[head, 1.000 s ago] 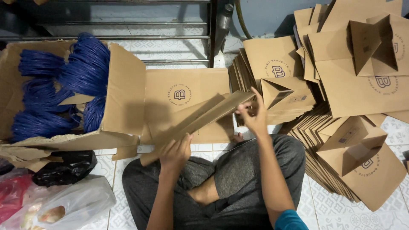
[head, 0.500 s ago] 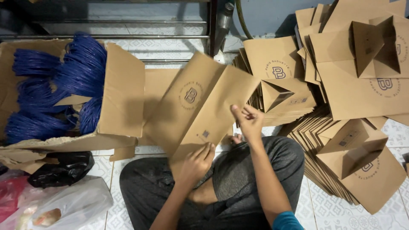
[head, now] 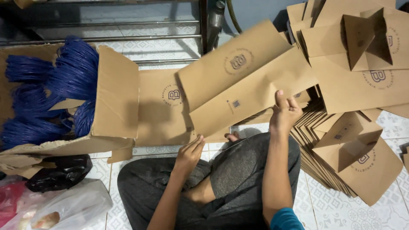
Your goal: The person sits on the floor and folds flat cardboard paper bags into their final shape. They pick up a bag, fold the sides to create the bottom, and then place the finished bag onto a stack.
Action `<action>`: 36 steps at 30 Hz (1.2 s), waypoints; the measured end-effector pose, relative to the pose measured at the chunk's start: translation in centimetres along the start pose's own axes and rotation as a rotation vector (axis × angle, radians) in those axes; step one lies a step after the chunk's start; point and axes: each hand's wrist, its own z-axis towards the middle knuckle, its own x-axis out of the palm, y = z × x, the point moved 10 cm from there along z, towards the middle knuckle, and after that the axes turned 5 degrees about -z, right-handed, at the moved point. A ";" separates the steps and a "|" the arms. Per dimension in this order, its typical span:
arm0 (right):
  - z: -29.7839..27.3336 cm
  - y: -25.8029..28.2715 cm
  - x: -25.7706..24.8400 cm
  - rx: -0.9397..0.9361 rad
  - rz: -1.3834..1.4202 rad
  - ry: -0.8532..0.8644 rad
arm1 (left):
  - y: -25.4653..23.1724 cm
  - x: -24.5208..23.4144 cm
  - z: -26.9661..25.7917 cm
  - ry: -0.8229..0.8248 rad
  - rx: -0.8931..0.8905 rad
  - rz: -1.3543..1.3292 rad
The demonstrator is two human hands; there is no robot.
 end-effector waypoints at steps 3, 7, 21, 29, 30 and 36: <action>0.9 -1.4 -1.0 0.032 0.060 -0.055 | -1.0 -0.2 1.2 -0.008 0.022 -0.020; -0.7 -0.6 0.2 0.061 0.057 -0.072 | -1.1 1.1 0.2 -0.016 0.043 0.005; -7.8 5.4 7.8 -0.128 -0.244 0.455 | 2.5 1.9 0.7 -0.159 -0.109 -0.201; -6.8 4.4 8.0 0.143 0.220 0.622 | 15.6 -0.2 -3.5 -0.499 -0.992 -0.624; -7.2 4.1 8.4 0.202 0.285 0.654 | 16.5 1.4 -4.1 -0.433 -1.147 -0.804; -8.4 -1.8 9.5 0.387 0.395 0.689 | 12.5 11.2 -5.0 0.182 -1.111 -1.591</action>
